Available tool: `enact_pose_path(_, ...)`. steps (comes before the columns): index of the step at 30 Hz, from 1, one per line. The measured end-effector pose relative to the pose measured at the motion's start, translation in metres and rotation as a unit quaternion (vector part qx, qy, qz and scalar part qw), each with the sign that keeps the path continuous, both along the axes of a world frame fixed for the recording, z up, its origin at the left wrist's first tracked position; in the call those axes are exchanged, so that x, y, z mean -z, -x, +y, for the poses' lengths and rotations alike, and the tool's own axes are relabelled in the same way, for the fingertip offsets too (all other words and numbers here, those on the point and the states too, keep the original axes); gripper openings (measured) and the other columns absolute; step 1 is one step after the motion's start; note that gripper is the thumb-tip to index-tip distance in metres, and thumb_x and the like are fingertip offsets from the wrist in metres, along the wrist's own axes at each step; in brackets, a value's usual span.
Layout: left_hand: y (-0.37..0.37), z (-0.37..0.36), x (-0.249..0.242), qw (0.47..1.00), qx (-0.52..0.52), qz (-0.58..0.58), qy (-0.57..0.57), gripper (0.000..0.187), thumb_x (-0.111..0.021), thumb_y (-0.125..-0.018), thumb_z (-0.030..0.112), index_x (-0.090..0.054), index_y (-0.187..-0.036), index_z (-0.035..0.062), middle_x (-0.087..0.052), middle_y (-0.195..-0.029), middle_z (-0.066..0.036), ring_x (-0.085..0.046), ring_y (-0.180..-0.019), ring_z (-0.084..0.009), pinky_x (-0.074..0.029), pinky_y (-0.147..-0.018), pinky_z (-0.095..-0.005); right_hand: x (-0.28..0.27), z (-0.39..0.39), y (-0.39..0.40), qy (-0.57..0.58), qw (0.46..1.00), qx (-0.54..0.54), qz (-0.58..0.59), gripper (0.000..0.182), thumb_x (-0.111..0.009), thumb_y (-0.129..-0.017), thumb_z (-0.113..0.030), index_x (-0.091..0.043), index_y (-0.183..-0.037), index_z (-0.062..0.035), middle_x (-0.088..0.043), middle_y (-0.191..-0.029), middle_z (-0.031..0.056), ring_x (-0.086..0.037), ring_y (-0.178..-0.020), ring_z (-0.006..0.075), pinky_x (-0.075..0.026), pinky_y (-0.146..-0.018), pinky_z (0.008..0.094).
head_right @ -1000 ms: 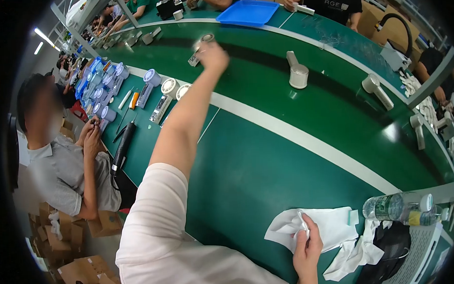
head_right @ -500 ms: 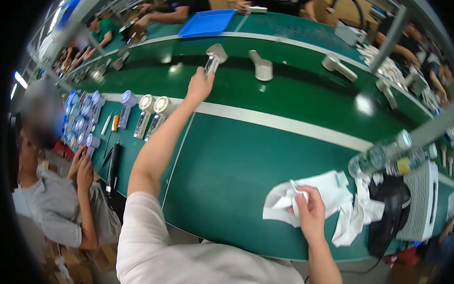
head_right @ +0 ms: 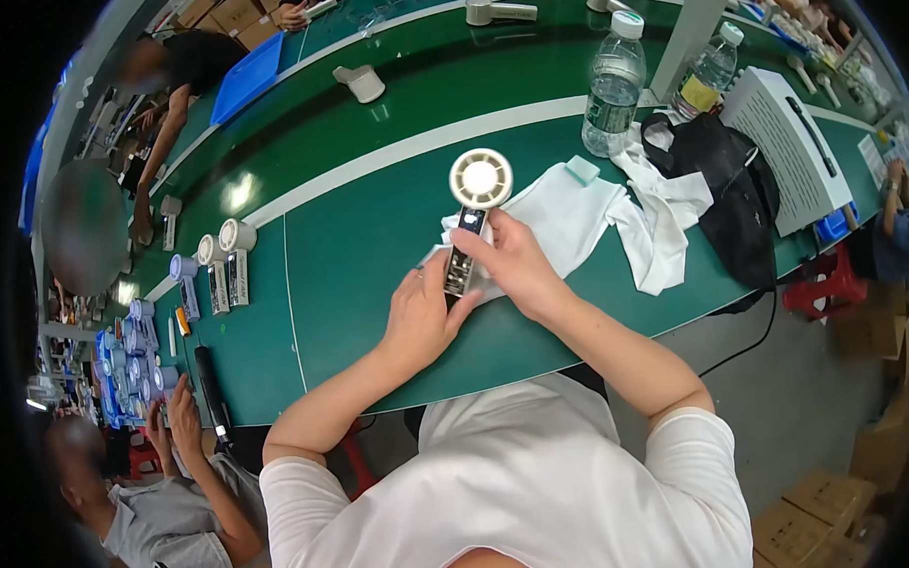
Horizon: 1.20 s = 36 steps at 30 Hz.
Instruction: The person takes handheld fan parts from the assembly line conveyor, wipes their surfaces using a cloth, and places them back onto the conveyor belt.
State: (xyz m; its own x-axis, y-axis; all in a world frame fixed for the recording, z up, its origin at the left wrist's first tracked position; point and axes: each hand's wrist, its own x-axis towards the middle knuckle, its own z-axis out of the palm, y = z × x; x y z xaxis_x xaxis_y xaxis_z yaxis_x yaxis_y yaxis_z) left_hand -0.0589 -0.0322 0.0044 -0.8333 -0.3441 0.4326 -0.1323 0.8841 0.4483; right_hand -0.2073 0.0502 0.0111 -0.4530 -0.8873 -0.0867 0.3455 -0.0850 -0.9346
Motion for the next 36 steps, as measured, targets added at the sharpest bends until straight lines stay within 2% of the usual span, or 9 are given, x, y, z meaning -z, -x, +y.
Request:
enact_pose_path(5,-0.023,-0.012,-0.014,0.953,-0.024,0.031,-0.301,0.044,-0.058,-0.096,0.024,-0.043,-0.132,0.0023,-0.060,-0.101,-0.015,-0.062,-0.082,-0.0215,-0.050,-0.077,-0.0340,-0.011,0.025,0.010,-0.006,0.972,-0.057,0.227,0.042,-0.070,-0.089,-0.014,-0.054,-0.125,-0.0004,-0.062,-0.111,0.0047,-0.057,-0.098,0.0100,-0.048,-0.086,0.0276)
enact_pose_path(7,-0.023,-0.017,-0.021,0.864,0.038,0.117,-0.488,0.050,-0.049,-0.101,0.029,-0.034,-0.142,0.0041,-0.057,-0.111,-0.014,-0.060,-0.087,-0.0196,-0.050,-0.078,-0.0324,-0.042,0.036,0.007,-0.109,0.921,-0.134,0.350,0.045,-0.072,-0.086,-0.014,-0.054,-0.125,-0.0011,-0.062,-0.110,0.0080,-0.059,-0.097,0.0105,-0.050,-0.081,0.0288)
enact_pose_path(8,-0.024,-0.017,-0.027,0.810,0.088,0.125,-0.566,0.054,-0.043,-0.103,0.032,-0.026,-0.148,0.0070,-0.054,-0.118,-0.015,-0.059,-0.090,-0.0186,-0.049,-0.079,-0.0305,-0.056,0.037,0.004,-0.140,0.912,-0.157,0.352,0.049,-0.072,-0.080,-0.009,-0.054,-0.125,-0.0009,-0.062,-0.105,0.0131,-0.062,-0.090,0.0185,-0.052,-0.076,0.0339)
enact_pose_path(12,-0.023,-0.003,-0.027,0.835,0.104,0.073,-0.536,0.052,-0.047,-0.103,0.026,-0.026,-0.147,0.0083,-0.052,-0.120,-0.015,-0.058,-0.096,-0.0192,-0.052,-0.081,-0.0332,-0.038,0.040,0.006,-0.039,0.795,-0.144,0.587,0.053,-0.069,-0.075,-0.003,-0.053,-0.126,-0.0006,-0.059,-0.107,0.0169,-0.061,-0.093,0.0302,-0.051,-0.081,0.0394)
enact_pose_path(15,-0.022,0.016,-0.012,0.768,0.011,0.157,-0.621,0.046,-0.053,-0.100,0.022,-0.030,-0.137,0.0067,-0.052,-0.119,-0.015,-0.059,-0.097,-0.0202,-0.056,-0.076,-0.0326,-0.018,0.037,-0.010,0.020,0.729,-0.030,0.684,0.061,-0.063,-0.076,0.004,-0.047,-0.134,-0.0002,-0.053,-0.120,0.0210,-0.053,-0.108,0.0406,-0.045,-0.095,0.0455)
enact_pose_path(19,-0.021,0.028,0.004,0.708,-0.072,0.208,-0.671,0.045,-0.050,-0.102,0.028,-0.027,-0.133,0.0046,-0.052,-0.117,-0.017,-0.060,-0.095,-0.0214,-0.056,-0.073,-0.0336,0.007,0.047,-0.039,0.028,0.750,-0.019,0.661,0.068,-0.057,-0.076,0.003,-0.036,-0.141,0.0068,-0.048,-0.131,0.0284,-0.046,-0.124,0.0443,-0.034,-0.110,0.0507)
enact_pose_path(24,-0.028,0.025,0.005,0.714,-0.070,0.169,-0.675,0.044,-0.047,-0.103,0.030,-0.027,-0.131,0.0016,-0.052,-0.117,-0.018,-0.062,-0.089,-0.0225,-0.055,-0.069,-0.0328,0.016,0.055,-0.014,-0.107,0.695,0.047,0.709,0.060,-0.052,-0.079,0.006,-0.041,-0.138,0.0078,-0.048,-0.132,0.0308,-0.046,-0.125,0.0467,-0.033,-0.111,0.0507)
enact_pose_path(28,-0.033,0.028,0.006,0.779,-0.071,0.127,-0.610,0.045,-0.049,-0.102,0.026,-0.026,-0.134,0.0034,-0.053,-0.117,-0.016,-0.060,-0.093,-0.0207,-0.053,-0.072,-0.0308,0.008,0.059,-0.040,0.014,0.768,-0.048,0.638,0.063,-0.053,-0.081,0.007,-0.038,-0.142,0.0029,-0.048,-0.132,0.0281,-0.044,-0.127,0.0460,-0.033,-0.111,0.0499)
enact_pose_path(36,-0.045,0.036,0.012,0.849,-0.049,0.106,-0.515,0.054,-0.061,-0.096,0.017,-0.027,-0.136,0.0052,-0.053,-0.116,-0.015,-0.058,-0.099,-0.0203,-0.050,-0.084,-0.0321,0.015,0.059,-0.016,-0.065,0.750,0.016,0.658,0.063,-0.048,-0.080,0.012,-0.040,-0.142,0.0014,-0.046,-0.136,0.0283,-0.041,-0.132,0.0437,-0.030,-0.114,0.0494)
